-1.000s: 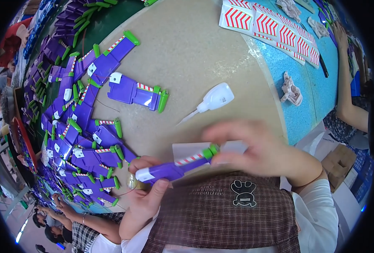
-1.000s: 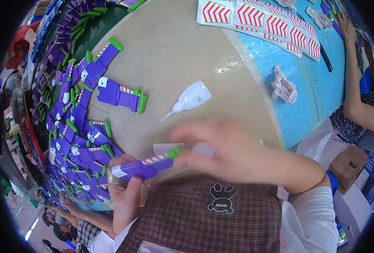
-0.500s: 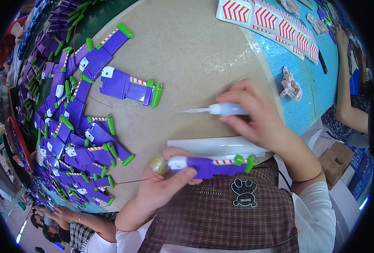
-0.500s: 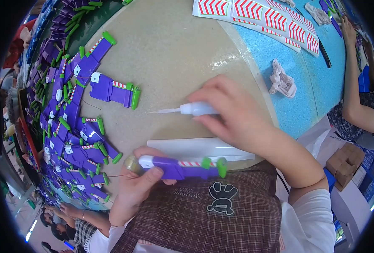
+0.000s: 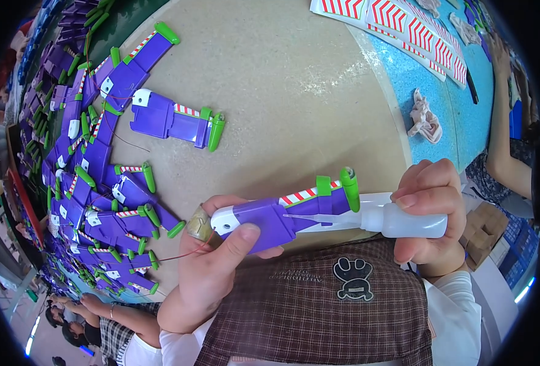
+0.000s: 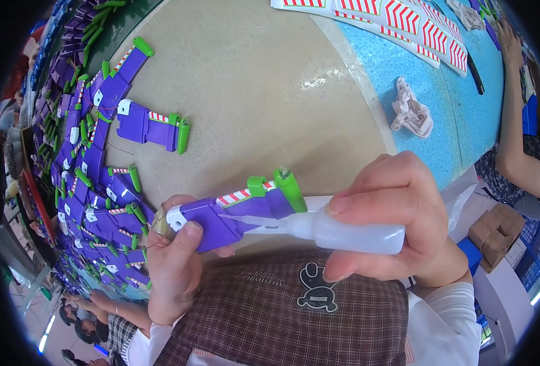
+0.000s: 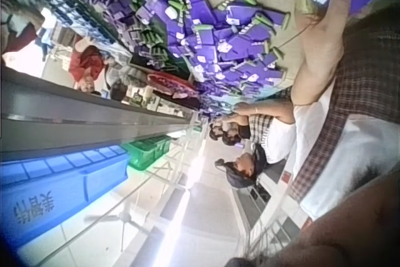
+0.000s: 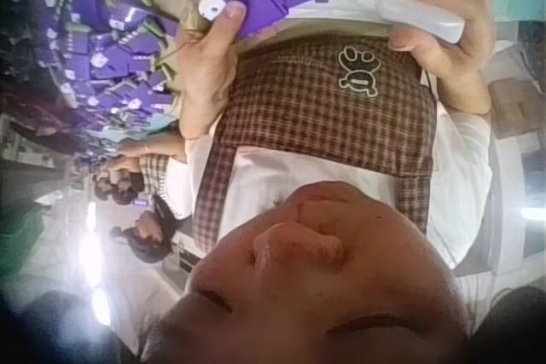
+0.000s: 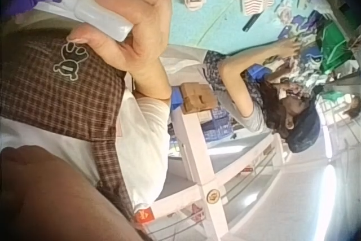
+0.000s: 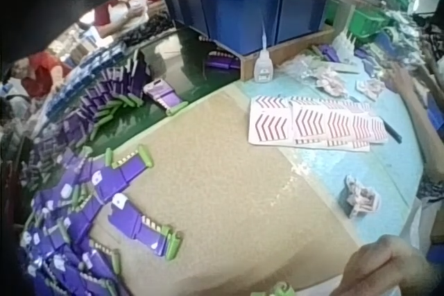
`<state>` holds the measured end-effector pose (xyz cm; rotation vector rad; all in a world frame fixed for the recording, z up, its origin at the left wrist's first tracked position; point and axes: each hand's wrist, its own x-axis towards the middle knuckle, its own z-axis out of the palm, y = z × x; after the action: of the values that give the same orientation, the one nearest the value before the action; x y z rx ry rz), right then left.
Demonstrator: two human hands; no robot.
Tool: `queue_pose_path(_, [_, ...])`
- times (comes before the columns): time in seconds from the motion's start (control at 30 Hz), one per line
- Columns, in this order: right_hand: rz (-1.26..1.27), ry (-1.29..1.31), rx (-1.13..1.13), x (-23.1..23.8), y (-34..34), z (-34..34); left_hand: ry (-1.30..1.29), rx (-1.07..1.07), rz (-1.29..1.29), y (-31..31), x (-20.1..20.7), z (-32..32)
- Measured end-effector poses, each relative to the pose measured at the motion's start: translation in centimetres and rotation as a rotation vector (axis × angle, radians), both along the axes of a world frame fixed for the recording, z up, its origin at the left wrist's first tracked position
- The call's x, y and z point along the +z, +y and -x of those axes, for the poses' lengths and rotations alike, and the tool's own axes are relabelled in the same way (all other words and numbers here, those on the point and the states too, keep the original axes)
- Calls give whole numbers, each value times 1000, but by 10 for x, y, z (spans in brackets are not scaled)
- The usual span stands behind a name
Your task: The person assembles toy wings by applying glue from a bottle, pressing plastic components together, and sticking adhesive decals onto the assembled pieces by hand.
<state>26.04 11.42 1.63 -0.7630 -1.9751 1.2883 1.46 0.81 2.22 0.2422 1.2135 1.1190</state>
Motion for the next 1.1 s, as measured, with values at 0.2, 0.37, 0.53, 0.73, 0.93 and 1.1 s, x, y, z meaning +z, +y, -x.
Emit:
queue_pose_path(0.2, [-39, -48, 63, -1, 1, -5, -65, 28, 55, 0, 1, -2])
queue_pose_path(0.37, [-19, 29, 20, 0, 2, -6, 1068, -400, -559, 3, -11, 7])
queue_pose_path(0.53, [-86, -56, 119, 0, 11, 0, 1434, -500, -974, 1, -24, 15])
queue_pose_path(0.73, [-15, 24, -49, -17, 22, -3, 1327, -422, -859, 7, -23, 11])
queue_pose_path(0.93, [-213, -317, -147, -32, 56, 34, 431, -84, -21, 13, -16, -9])
queue_pose_path(1.1, [99, -396, -87, 3, 27, 16, 257, 30, 71, 10, -12, -22])
